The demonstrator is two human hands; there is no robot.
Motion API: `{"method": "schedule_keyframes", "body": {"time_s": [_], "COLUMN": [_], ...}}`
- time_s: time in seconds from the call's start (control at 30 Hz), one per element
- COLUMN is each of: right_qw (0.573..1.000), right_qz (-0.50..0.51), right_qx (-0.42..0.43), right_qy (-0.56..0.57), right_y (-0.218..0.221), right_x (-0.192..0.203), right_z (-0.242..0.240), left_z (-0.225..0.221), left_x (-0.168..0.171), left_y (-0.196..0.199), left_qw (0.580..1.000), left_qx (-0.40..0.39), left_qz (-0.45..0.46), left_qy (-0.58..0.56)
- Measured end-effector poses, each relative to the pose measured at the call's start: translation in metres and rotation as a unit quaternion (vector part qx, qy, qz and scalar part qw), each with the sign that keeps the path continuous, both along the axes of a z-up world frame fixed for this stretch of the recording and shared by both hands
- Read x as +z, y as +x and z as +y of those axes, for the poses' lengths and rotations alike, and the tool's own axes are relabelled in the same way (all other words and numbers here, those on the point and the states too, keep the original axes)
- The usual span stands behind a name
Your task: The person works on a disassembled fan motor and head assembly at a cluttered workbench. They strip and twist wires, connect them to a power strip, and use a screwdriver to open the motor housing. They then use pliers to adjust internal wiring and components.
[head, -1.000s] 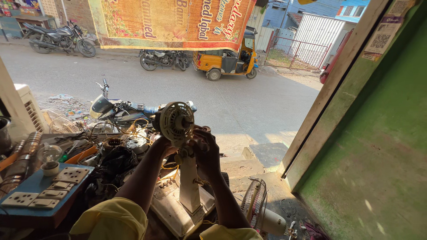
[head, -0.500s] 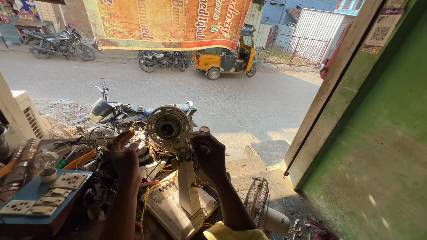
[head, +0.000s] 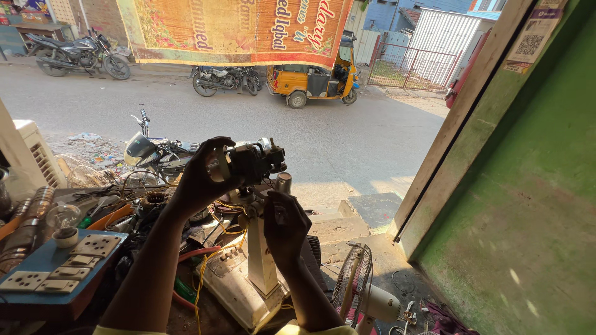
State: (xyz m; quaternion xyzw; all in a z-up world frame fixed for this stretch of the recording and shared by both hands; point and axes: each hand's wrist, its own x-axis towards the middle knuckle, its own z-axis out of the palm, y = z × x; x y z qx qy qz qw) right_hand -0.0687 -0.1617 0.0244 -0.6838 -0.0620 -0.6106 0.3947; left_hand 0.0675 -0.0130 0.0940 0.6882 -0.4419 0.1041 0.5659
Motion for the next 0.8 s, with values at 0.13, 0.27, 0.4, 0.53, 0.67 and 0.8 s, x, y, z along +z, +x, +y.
{"method": "schedule_keyframes", "body": {"time_s": [0.13, 0.27, 0.4, 0.53, 0.67, 0.8], "right_qw": [0.999, 0.999, 0.998, 0.986, 0.987, 0.986], "right_qz": [0.018, 0.036, 0.057, 0.123, 0.104, 0.095], "right_qx": [0.023, -0.009, -0.014, 0.106, 0.088, 0.08], "right_qy": [0.023, 0.01, -0.012, -0.046, -0.088, -0.109], "right_y": [0.006, 0.001, -0.001, -0.007, -0.007, -0.005], "right_x": [-0.002, -0.008, -0.005, 0.001, 0.003, 0.001], "right_z": [-0.023, -0.028, -0.025, -0.022, -0.009, -0.004], "left_z": [0.008, 0.004, -0.002, -0.005, -0.006, -0.005], "left_x": [-0.013, -0.026, -0.034, -0.035, -0.023, -0.029], "left_y": [0.029, 0.047, 0.057, 0.054, 0.037, 0.002], "left_qw": [0.972, 0.958, 0.926, 0.927, 0.97, 0.988], "left_qx": [-0.196, -0.209, -0.243, -0.238, -0.078, 0.073], "left_qz": [0.097, 0.153, 0.234, 0.214, 0.17, -0.036], "left_qy": [-0.082, -0.127, -0.17, -0.197, -0.152, -0.131]}}
